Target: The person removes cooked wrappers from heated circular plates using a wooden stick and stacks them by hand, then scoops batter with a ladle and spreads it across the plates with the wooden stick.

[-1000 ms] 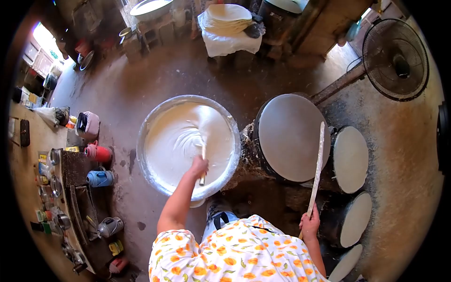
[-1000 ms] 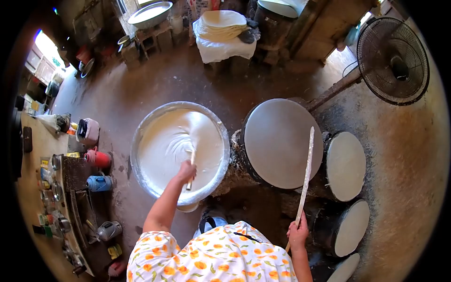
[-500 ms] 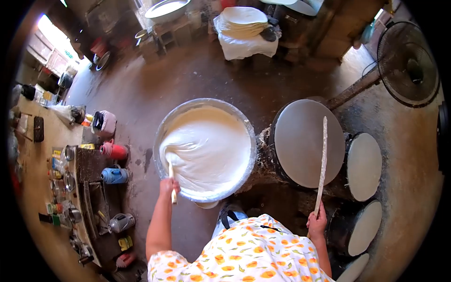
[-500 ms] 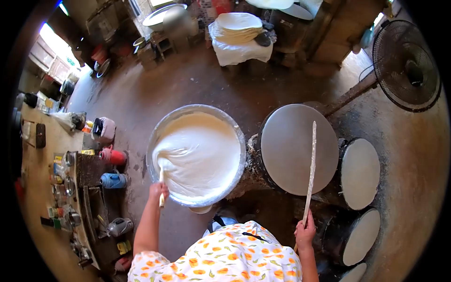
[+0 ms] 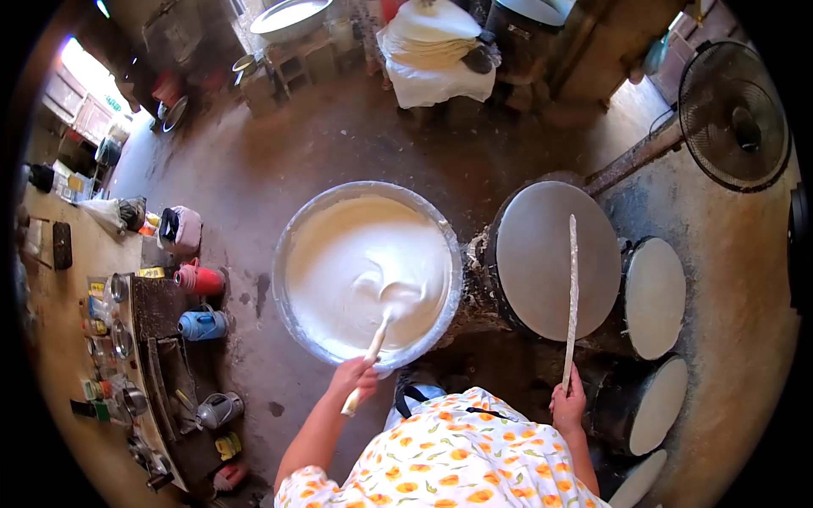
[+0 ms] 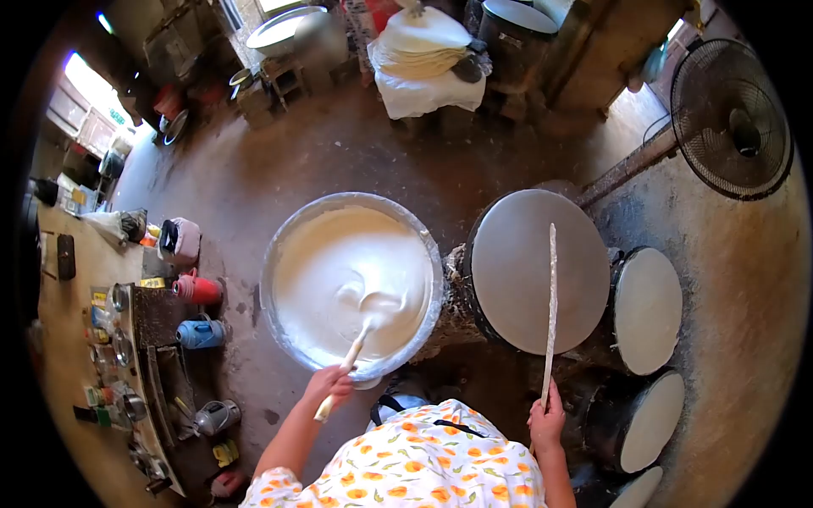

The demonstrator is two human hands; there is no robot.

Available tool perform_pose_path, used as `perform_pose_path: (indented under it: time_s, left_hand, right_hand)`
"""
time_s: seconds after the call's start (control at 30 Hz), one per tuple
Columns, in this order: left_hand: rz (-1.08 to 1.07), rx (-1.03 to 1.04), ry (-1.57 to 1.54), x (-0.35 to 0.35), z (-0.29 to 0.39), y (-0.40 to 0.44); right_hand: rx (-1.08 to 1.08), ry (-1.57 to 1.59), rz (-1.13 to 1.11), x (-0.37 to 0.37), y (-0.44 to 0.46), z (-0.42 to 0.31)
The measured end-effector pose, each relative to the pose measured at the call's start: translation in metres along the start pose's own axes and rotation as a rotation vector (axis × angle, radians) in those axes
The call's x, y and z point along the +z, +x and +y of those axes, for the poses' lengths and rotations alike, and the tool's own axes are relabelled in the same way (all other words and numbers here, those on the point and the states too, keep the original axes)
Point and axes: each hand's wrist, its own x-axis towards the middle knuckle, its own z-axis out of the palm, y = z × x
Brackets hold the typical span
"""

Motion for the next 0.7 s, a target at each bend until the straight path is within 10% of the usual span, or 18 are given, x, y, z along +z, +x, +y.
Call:
perform_pose_path:
  time_s: [0.33,0.7]
  left_hand:
    - [-0.343,0.111,-0.667,-0.029,0.075,0.161]
    - [-0.808,0.357,-0.660,0.045,0.066,-0.035]
  right_hand:
    - [0.014,-0.014,0.023,-0.002,-0.006,0.016]
    - [-0.131,-0.075,-0.072,0.004,0.018,-0.004]
